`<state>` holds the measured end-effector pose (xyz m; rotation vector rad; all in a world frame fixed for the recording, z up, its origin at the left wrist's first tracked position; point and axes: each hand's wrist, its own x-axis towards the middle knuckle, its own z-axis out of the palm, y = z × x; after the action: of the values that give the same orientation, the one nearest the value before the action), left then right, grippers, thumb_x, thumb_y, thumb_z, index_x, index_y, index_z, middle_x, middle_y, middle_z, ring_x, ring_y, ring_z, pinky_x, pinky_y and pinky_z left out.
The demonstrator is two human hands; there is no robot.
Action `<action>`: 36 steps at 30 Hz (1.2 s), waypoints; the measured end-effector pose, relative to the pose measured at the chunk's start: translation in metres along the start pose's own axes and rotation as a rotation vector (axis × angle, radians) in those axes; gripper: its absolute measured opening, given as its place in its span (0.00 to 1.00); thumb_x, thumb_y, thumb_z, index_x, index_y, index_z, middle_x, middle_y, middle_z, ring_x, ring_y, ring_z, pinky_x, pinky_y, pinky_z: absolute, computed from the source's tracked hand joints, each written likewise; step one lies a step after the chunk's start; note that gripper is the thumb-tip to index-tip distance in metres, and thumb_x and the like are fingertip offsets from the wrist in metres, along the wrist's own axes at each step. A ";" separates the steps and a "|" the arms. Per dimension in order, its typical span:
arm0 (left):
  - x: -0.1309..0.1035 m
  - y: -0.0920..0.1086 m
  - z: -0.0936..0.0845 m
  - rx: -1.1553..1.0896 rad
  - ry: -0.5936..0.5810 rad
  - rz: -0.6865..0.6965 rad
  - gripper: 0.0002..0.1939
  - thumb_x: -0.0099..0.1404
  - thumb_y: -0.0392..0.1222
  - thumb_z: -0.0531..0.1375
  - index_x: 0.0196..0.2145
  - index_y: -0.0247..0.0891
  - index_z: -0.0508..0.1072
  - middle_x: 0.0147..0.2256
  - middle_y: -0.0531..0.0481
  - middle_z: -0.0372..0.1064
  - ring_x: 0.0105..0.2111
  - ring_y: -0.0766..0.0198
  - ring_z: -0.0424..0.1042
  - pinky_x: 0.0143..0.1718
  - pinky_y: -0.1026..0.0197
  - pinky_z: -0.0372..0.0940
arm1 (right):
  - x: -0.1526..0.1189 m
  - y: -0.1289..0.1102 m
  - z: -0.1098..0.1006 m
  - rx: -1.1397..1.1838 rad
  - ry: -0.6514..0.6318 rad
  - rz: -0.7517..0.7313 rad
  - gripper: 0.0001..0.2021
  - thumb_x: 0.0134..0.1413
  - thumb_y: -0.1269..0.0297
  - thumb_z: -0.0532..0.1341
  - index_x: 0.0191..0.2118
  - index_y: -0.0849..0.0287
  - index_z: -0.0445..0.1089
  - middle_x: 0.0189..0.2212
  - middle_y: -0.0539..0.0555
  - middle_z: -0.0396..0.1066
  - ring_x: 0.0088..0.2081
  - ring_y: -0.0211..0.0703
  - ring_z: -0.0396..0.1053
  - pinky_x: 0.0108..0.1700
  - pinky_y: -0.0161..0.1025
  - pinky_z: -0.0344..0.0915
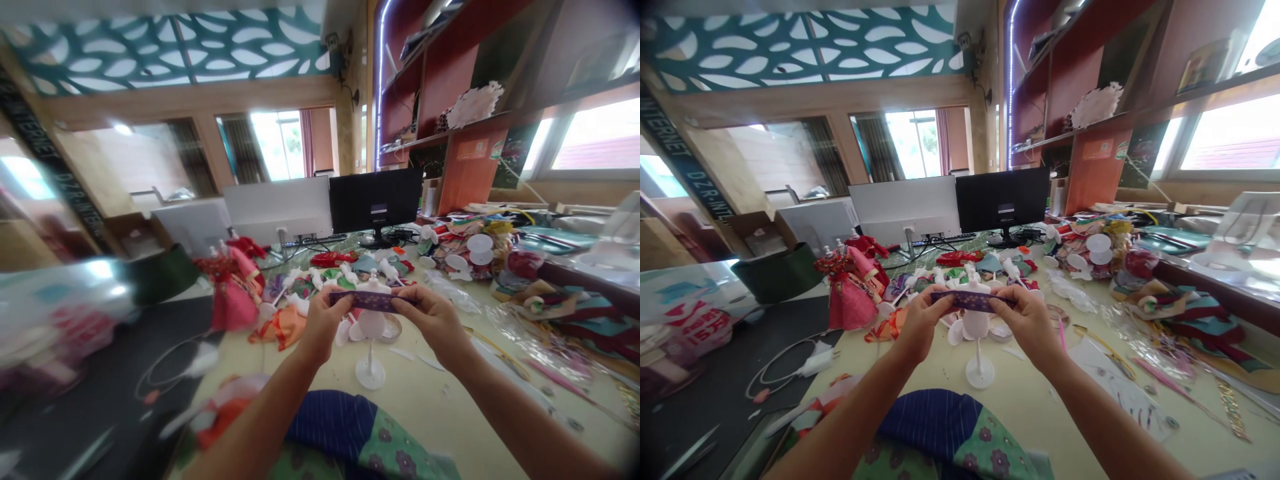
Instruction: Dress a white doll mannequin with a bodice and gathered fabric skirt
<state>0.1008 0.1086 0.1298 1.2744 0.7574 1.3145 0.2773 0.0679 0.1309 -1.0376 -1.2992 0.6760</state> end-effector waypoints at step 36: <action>0.005 -0.014 0.007 -0.242 0.003 -0.094 0.14 0.48 0.42 0.68 0.29 0.34 0.70 0.25 0.54 0.69 0.24 0.70 0.69 0.33 0.64 0.64 | 0.006 0.021 0.006 0.002 -0.002 0.006 0.13 0.46 0.53 0.64 0.29 0.59 0.69 0.24 0.51 0.69 0.28 0.40 0.65 0.30 0.36 0.62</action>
<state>0.1117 0.1143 0.1197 1.0325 0.6304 1.2894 0.2751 0.0831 0.1147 -1.0397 -1.2971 0.6824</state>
